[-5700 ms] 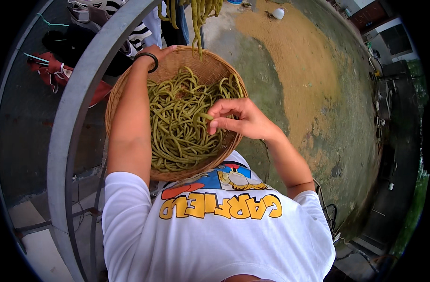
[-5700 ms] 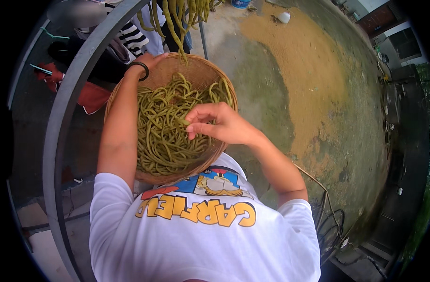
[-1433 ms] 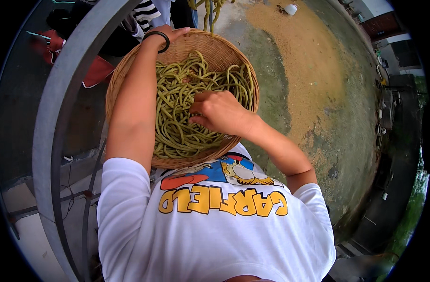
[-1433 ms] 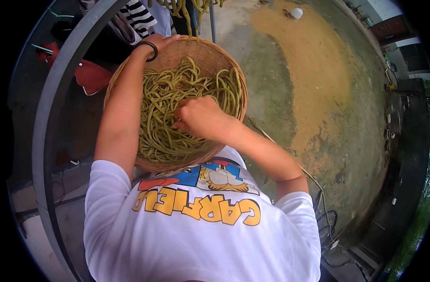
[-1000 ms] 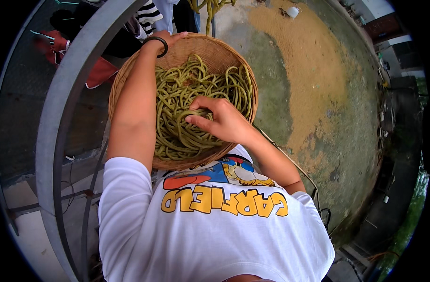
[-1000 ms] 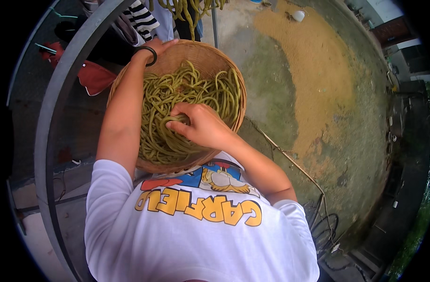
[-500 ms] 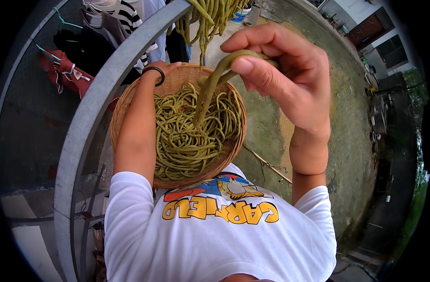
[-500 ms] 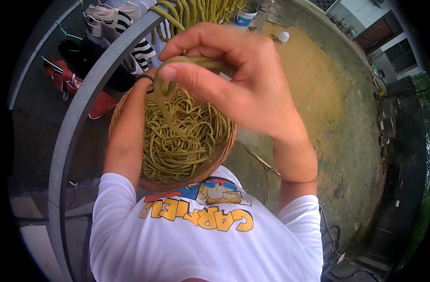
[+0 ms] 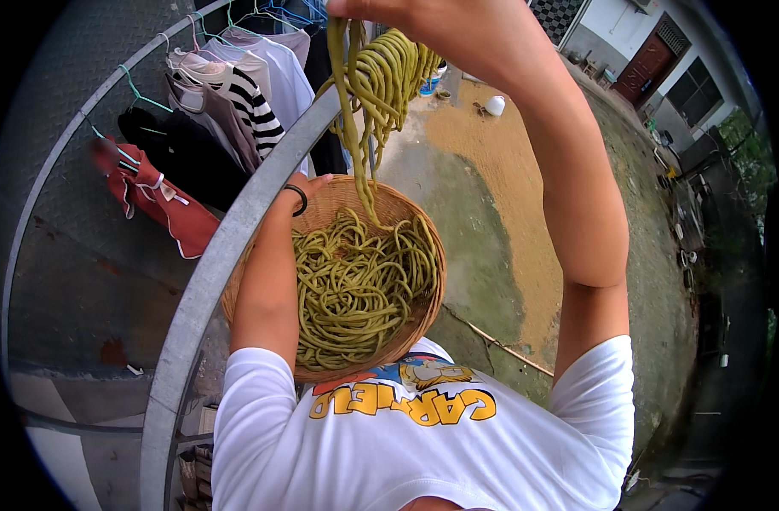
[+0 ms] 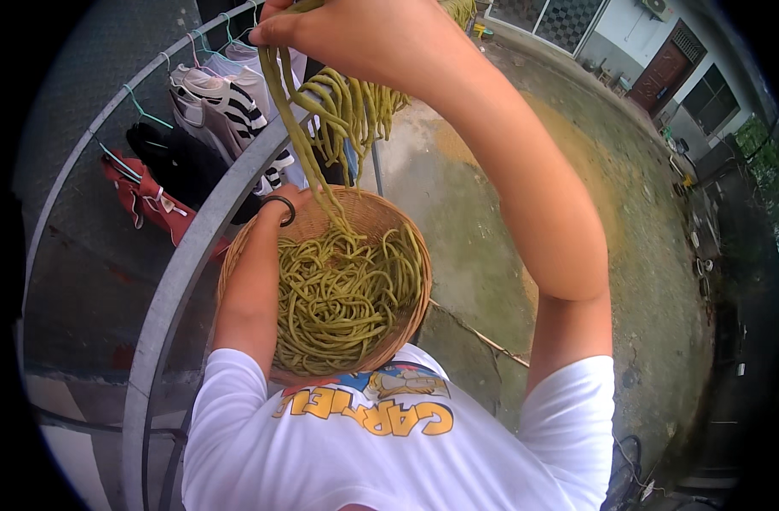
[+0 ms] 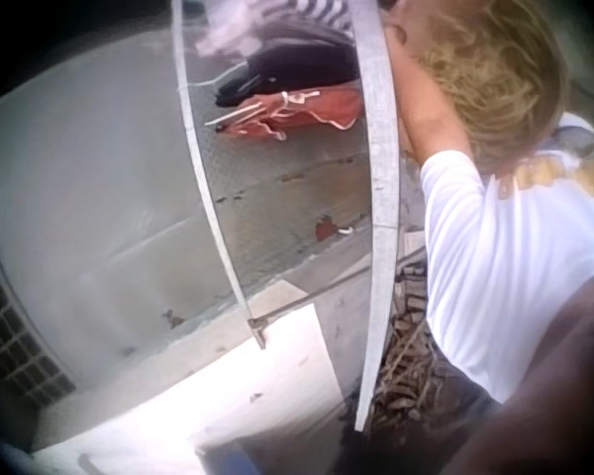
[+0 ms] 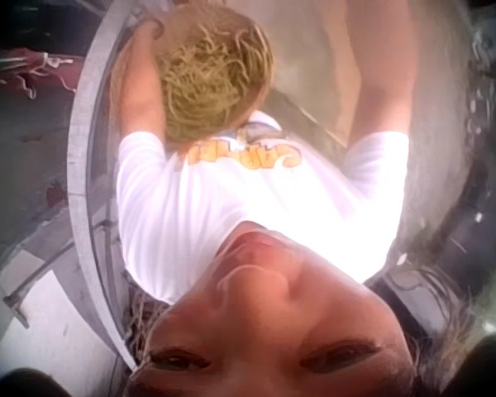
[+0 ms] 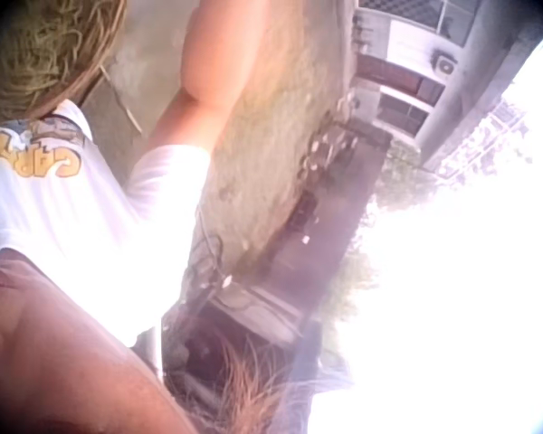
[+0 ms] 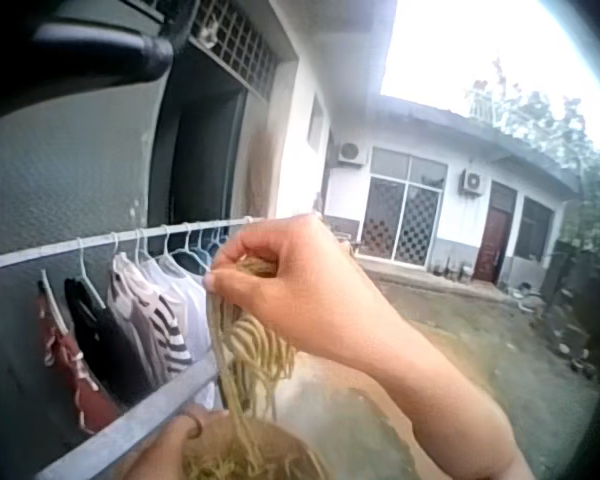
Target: The person hangs green beans onto a metal laundry rack by hand, picking them from a woven basket and arranging them along the rack.
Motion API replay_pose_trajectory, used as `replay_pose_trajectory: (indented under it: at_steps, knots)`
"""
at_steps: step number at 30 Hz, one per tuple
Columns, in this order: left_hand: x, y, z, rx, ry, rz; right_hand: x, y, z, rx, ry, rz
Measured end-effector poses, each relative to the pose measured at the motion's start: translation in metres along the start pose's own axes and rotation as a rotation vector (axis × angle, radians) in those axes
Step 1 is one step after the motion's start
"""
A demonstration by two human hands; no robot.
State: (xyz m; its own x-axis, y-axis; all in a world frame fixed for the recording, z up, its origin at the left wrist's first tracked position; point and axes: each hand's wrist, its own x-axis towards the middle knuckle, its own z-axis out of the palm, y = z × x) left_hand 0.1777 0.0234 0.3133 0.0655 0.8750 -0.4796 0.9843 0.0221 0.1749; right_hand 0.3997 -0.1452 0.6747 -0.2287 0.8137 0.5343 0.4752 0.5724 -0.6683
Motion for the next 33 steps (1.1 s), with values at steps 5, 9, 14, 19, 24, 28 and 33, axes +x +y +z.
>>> replay_pose_trajectory:
  at_steps: [5, 9, 14, 19, 24, 28, 33]
  knots:
    - [0.043, -0.029, 0.030, 0.084, 0.190, 0.045, 0.057, 0.020, 0.042, -0.545, -0.205, -0.093]
    - [0.041, -0.027, 0.030, 0.127, 0.188, 0.065, 0.073, 0.035, 0.075, -0.777, -0.311, -0.042]
    - [-0.006, -0.006, 0.006, 0.065, 0.206, 0.180, 0.079, 0.058, 0.075, -0.641, -0.584, -0.093]
    - [-0.036, 0.000, -0.023, -0.049, -0.028, 0.180, 0.072, 0.072, 0.083, -0.572, -0.551, -0.199]
    - [-0.020, -0.008, -0.009, -0.014, -0.075, 0.082, 0.059, 0.078, 0.073, -0.339, -0.456, -0.173]
    - [-0.011, -0.009, -0.004, -0.006, -0.086, 0.064, 0.066, 0.089, 0.067, -0.209, -0.487, -0.098]
    - [-0.007, -0.011, -0.002, 0.001, -0.094, 0.049, 0.068, 0.092, 0.072, -0.145, -0.501, -0.142]
